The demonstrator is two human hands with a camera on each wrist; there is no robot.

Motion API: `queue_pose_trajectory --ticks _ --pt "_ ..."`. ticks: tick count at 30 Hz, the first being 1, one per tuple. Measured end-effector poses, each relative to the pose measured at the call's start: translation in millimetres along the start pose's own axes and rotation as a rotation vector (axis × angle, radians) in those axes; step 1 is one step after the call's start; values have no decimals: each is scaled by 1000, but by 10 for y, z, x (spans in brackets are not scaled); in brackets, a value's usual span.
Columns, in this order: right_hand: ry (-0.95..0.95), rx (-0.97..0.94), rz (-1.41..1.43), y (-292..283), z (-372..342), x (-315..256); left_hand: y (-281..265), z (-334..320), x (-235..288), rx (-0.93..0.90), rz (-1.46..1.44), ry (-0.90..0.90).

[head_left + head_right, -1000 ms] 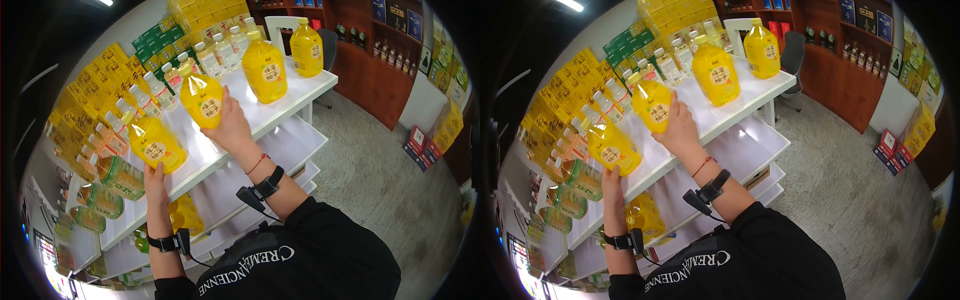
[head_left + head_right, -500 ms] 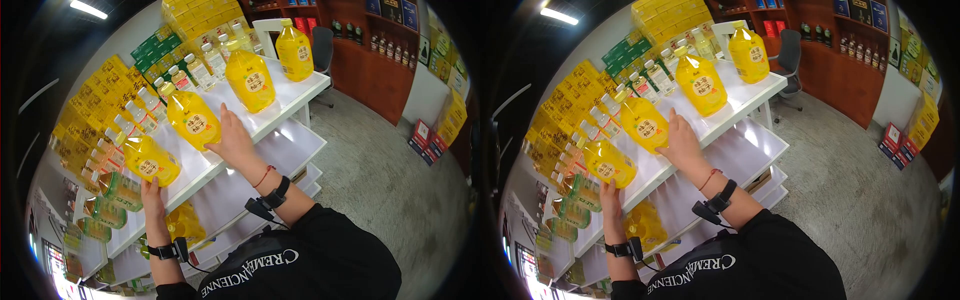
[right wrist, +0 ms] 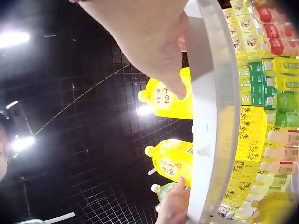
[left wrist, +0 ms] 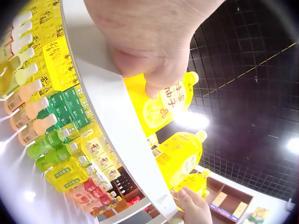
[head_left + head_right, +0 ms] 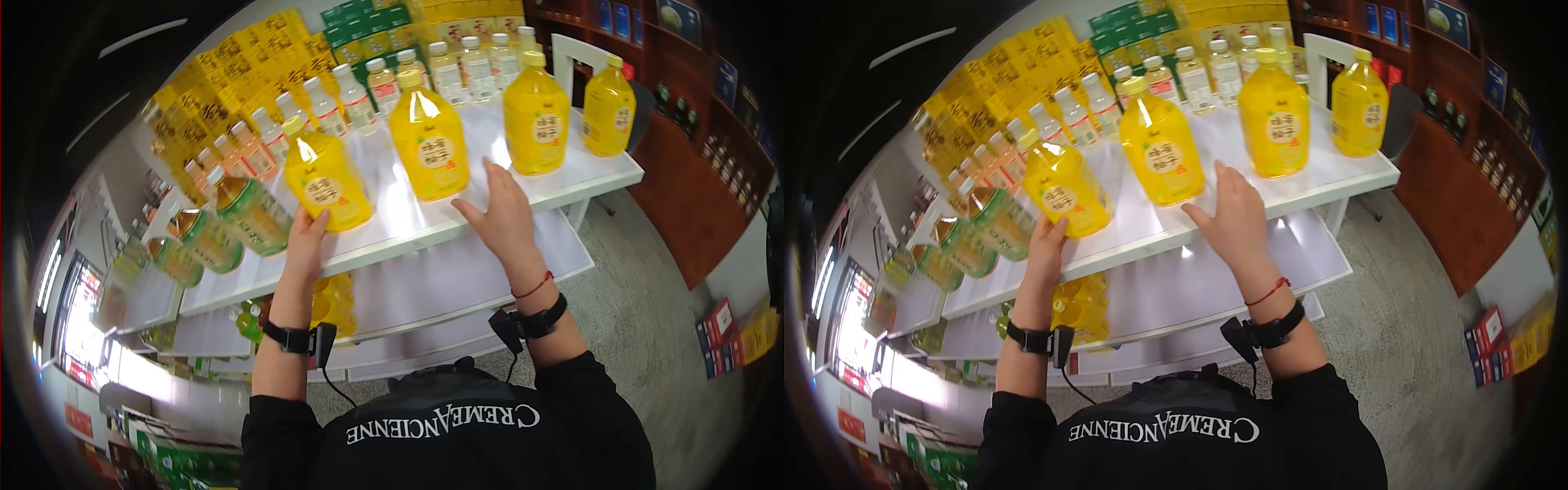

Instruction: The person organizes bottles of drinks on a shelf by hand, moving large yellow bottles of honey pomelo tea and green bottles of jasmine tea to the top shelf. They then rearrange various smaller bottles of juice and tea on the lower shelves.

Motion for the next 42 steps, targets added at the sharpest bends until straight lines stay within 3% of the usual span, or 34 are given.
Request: queue_pose_trajectory --ticks 2,13,19,25,28,30,33,34,37,40,42 --pt "10 -31 5 8 65 -91 -18 14 -30 -61 -1 19" --pt "267 -210 22 223 294 -485 71 -26 33 -14 48 41" --pt "234 -171 -94 292 268 -491 39 18 10 -46 43 18" --pt "140 -81 -66 456 256 -295 -41 98 -80 -63 209 124" --pt "168 -140 36 424 271 -329 -101 98 -105 -16 326 139" --pt "226 -179 2 406 235 -394 -101 -100 92 39 601 196" --pt "111 74 -79 381 160 -317 -371 -398 220 -29 504 309" --pt "115 68 -96 352 100 -368 -503 -535 328 -38 490 299" --pt "120 356 5 155 -223 -660 -1108 -994 560 -169 410 209" --pt "166 256 185 236 -677 -950 -1919 -1381 483 -64 363 105" --pt "135 64 141 428 -966 -1436 -2331 -1573 395 24 233 8"
Point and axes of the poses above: each hand's wrist, its own z-axis towards the middle knuckle, its own y-axis out of the palm, x = y × z, the point moved 1 cm from there along z, towards the middle knuckle, and after that the axes turned 12 degrees about -z, right-handed, at the moved point
